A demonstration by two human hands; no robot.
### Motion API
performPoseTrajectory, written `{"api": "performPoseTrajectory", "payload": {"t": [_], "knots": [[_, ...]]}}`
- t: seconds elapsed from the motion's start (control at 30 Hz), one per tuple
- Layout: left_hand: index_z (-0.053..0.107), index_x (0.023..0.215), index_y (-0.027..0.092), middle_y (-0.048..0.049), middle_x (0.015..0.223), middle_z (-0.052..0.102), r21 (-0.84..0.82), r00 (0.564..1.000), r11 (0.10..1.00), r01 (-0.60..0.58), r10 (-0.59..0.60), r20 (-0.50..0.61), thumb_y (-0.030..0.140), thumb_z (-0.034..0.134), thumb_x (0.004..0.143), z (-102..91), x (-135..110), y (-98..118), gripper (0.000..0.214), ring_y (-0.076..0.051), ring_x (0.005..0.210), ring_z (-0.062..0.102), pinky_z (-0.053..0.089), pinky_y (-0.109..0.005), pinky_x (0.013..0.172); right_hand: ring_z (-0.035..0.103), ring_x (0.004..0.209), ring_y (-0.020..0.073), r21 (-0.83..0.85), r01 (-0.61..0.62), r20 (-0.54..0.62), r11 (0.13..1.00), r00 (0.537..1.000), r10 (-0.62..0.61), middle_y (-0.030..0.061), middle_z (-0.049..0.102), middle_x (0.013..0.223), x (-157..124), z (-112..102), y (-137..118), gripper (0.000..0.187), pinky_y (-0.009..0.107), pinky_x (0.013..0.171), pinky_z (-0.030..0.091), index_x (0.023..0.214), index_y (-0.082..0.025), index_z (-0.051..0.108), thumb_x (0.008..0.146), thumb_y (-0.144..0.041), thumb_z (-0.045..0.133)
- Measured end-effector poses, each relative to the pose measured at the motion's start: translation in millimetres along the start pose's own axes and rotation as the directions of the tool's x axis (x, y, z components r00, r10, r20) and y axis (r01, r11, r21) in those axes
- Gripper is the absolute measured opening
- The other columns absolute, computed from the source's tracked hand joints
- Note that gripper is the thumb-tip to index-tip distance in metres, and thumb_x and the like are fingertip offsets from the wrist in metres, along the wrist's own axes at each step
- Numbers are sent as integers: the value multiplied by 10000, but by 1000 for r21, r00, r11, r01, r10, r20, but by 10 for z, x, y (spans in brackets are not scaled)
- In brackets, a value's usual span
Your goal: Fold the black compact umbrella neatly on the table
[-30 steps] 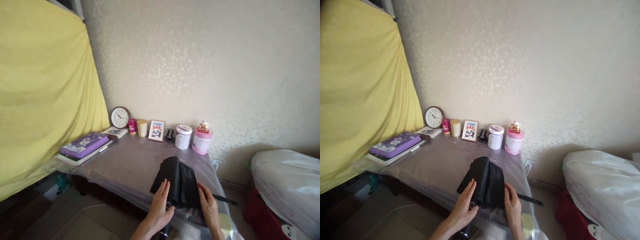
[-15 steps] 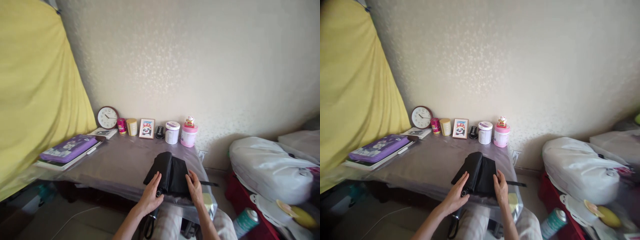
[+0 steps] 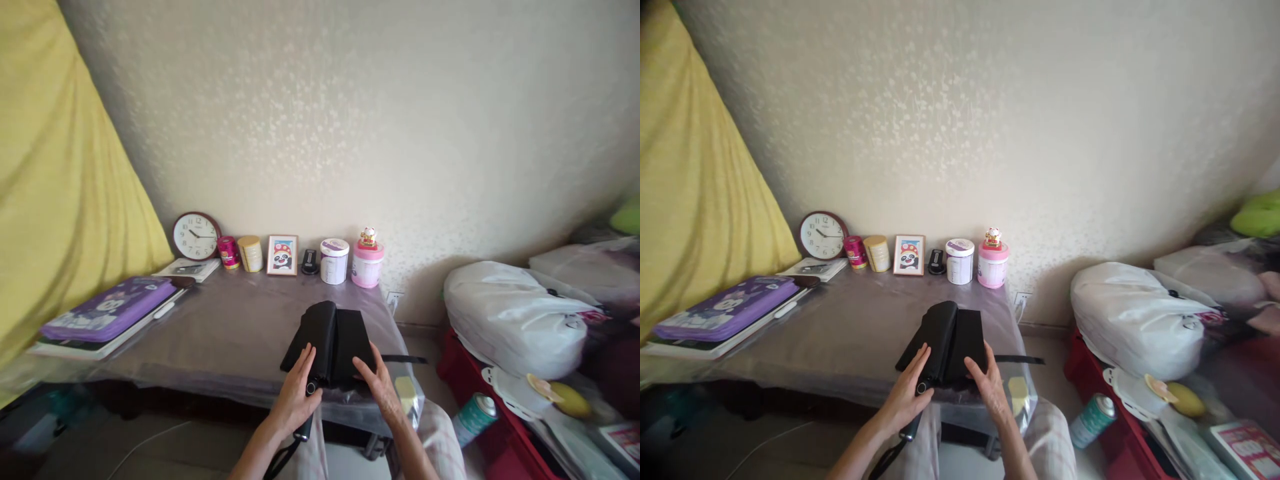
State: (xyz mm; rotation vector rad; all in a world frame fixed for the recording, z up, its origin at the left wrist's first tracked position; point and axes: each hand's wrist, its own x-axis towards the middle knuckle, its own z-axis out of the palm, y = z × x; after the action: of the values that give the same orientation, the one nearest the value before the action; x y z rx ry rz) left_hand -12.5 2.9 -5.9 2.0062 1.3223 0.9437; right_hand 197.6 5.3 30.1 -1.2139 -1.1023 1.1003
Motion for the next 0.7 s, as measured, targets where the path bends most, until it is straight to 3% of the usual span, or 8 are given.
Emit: {"api": "performPoseTrajectory", "payload": {"t": [0.17, 0.37, 0.5, 0.7], "knots": [[178, 1433, 233, -33, 1518, 144, -28, 1000, 1000, 11, -11, -10, 107, 497, 723, 11, -15, 11, 789, -211, 1385, 138, 177, -408, 1129, 570, 1076, 269, -204, 90, -79, 975, 991, -108, 91, 645, 1119, 4, 207, 117, 614, 405, 956, 431, 1234, -158, 531, 711, -453, 658], [138, 1442, 244, -20, 1519, 141, -17, 1000, 1000, 5, -5, -15, 122, 488, 737, 34, -31, -7, 796, -226, 1382, 152, 206, -418, 1120, 560, 1097, 278, -257, 119, -223, 959, 958, -179, 112, 638, 1131, 186, 358, 287, 571, 402, 971, 417, 1212, -133, 551, 735, -440, 626], [102, 1447, 239, -17, 1521, 131, -1, 999, 1000, -4, 4, -47, 106, 485, 726, 91, -48, -50, 827, -226, 1383, 145, 224, -409, 1116, 576, 1077, 240, -257, 176, -134, 950, 967, -215, 81, 623, 1165, 261, 507, 180, 542, 375, 945, 450, 1261, -166, 489, 774, -378, 596], [105, 1446, 179, -78, 1515, 149, 41, 997, 999, -6, 9, -70, 99, 491, 705, 164, -51, -123, 839, -251, 1373, 184, 252, -418, 1104, 620, 995, 220, -431, 298, 54, 852, 951, -306, 74, 657, 1085, 306, 769, 42, 421, 365, 890, 491, 1208, -182, 530, 801, -290, 540]]}}
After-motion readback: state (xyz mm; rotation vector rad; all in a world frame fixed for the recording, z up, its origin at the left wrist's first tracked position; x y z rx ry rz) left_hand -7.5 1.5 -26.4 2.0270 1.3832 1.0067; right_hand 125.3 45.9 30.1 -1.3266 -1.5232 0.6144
